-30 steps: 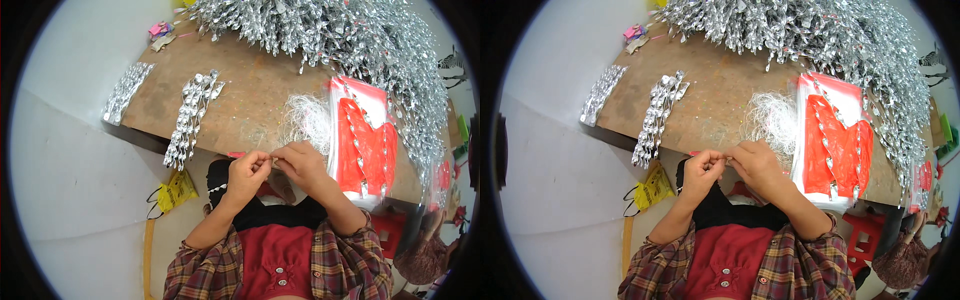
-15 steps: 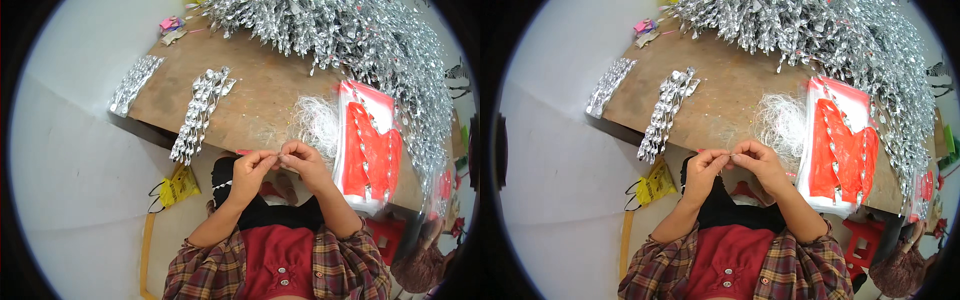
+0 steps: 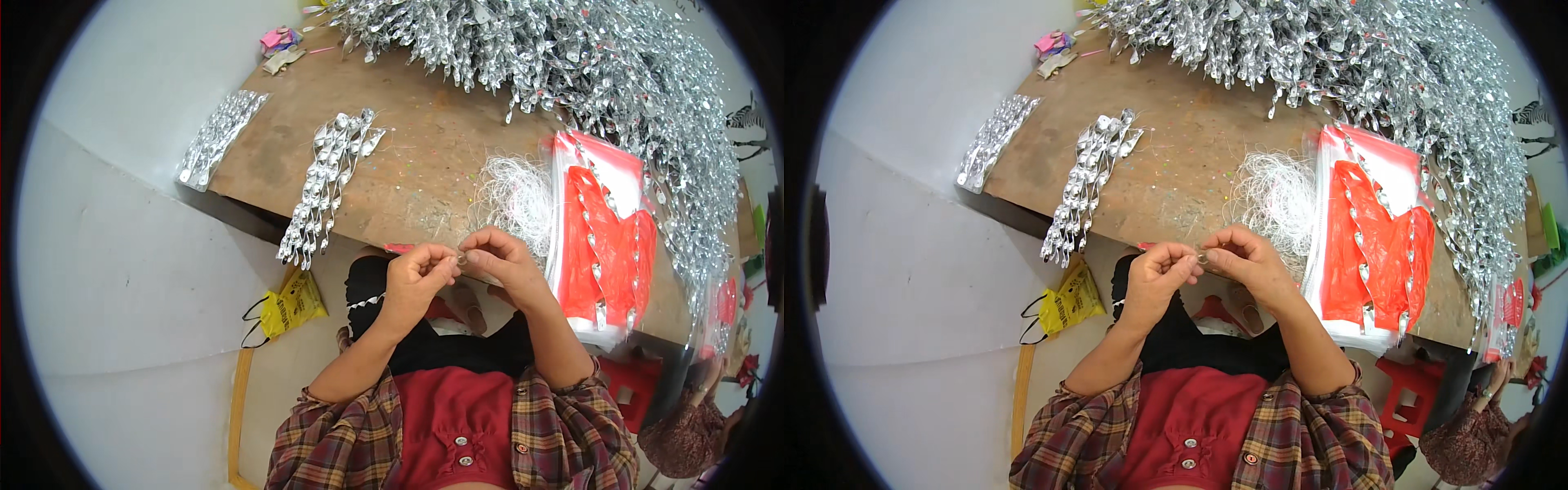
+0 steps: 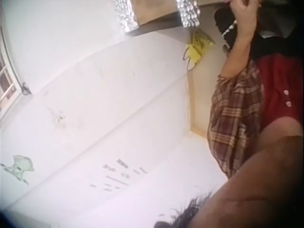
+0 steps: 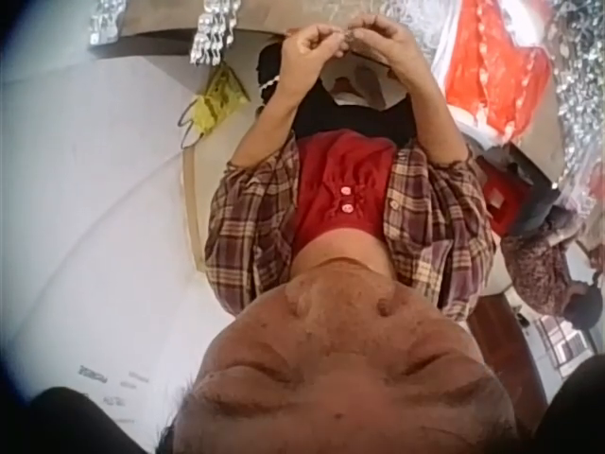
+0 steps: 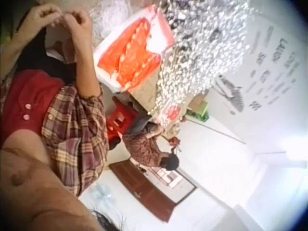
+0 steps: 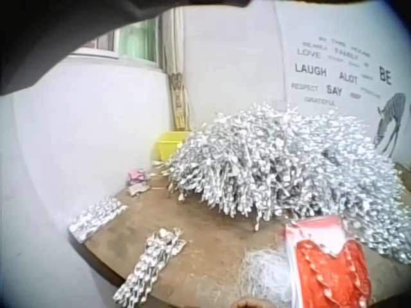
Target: Assembling small silver decorative components and packaging them on a workstation.
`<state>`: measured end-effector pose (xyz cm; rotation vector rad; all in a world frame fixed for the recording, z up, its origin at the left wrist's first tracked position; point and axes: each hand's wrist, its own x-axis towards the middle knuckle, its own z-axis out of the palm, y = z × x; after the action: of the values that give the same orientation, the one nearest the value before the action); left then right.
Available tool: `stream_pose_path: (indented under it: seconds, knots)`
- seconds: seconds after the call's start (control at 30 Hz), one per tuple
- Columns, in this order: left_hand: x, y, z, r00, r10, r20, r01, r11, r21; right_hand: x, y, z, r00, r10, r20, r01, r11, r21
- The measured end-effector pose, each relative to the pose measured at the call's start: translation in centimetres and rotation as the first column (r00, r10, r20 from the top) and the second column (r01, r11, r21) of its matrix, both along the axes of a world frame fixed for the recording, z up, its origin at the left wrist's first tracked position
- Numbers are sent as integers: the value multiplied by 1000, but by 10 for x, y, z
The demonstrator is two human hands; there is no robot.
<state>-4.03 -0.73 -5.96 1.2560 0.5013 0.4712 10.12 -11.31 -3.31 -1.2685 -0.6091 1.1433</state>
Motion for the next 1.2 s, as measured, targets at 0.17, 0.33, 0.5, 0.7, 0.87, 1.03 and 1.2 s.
stream_pose_path:
  seconds: [0.17,0.33,0.5,0.7,0.87,1.03,1.2]
  knots:
    - [2,-5,2,998,27,-49,-6,922,388,0,7,9,809,12,588,-48,998,45]
    - [4,-8,4,988,156,-5,-129,832,539,-2,10,8,396,-212,894,-3,973,232]
    - [6,-4,1,971,224,85,-201,572,795,-3,5,7,248,-214,945,24,976,214]
    - [3,-3,7,996,82,37,-84,995,45,-8,4,4,553,-160,818,60,987,152]
    - [2,3,10,1000,-11,7,13,963,-270,-5,7,0,249,-285,926,4,956,294]
    - [0,5,7,1000,-14,20,20,947,-321,-4,6,-5,311,-351,883,-35,924,380]
    - [-1,3,17,997,-33,70,56,927,-371,-3,6,-12,509,-268,818,72,960,270]
